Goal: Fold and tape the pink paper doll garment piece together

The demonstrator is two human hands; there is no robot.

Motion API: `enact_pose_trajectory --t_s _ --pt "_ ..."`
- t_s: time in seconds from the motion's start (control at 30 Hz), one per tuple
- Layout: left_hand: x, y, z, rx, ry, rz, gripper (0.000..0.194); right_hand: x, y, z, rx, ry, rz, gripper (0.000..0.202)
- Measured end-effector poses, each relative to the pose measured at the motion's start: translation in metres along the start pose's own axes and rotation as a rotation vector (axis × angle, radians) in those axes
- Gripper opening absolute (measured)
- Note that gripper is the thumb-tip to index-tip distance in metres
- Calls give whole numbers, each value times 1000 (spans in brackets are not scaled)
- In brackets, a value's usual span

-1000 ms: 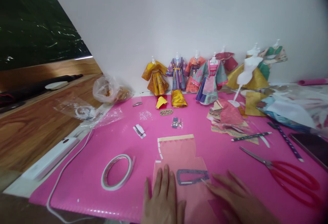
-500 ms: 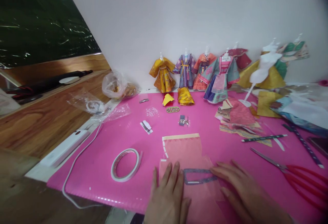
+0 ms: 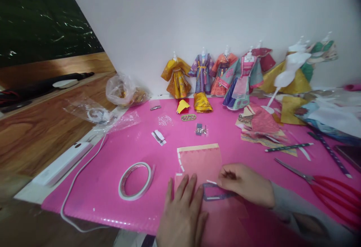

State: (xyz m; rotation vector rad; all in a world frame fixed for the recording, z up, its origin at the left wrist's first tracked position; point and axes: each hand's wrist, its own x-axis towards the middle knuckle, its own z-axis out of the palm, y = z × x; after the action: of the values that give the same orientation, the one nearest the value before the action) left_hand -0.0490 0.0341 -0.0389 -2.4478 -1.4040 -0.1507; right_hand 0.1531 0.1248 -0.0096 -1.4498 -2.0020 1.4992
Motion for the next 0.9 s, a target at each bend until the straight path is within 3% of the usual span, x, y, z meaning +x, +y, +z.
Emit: enact_pose_trajectory --t_s 0.27,0.6,0.9 --pt "1 -1 2 -7 80 -2 40 17 3 -1 -112 -129 28 12" --pt "-1 -1 5 -75 0 -28 43 26 4 -4 -163 -181 49 15" --pt "-3 -3 7 -97 -43 -20 44 25 3 -2 -168 -149 55 14"
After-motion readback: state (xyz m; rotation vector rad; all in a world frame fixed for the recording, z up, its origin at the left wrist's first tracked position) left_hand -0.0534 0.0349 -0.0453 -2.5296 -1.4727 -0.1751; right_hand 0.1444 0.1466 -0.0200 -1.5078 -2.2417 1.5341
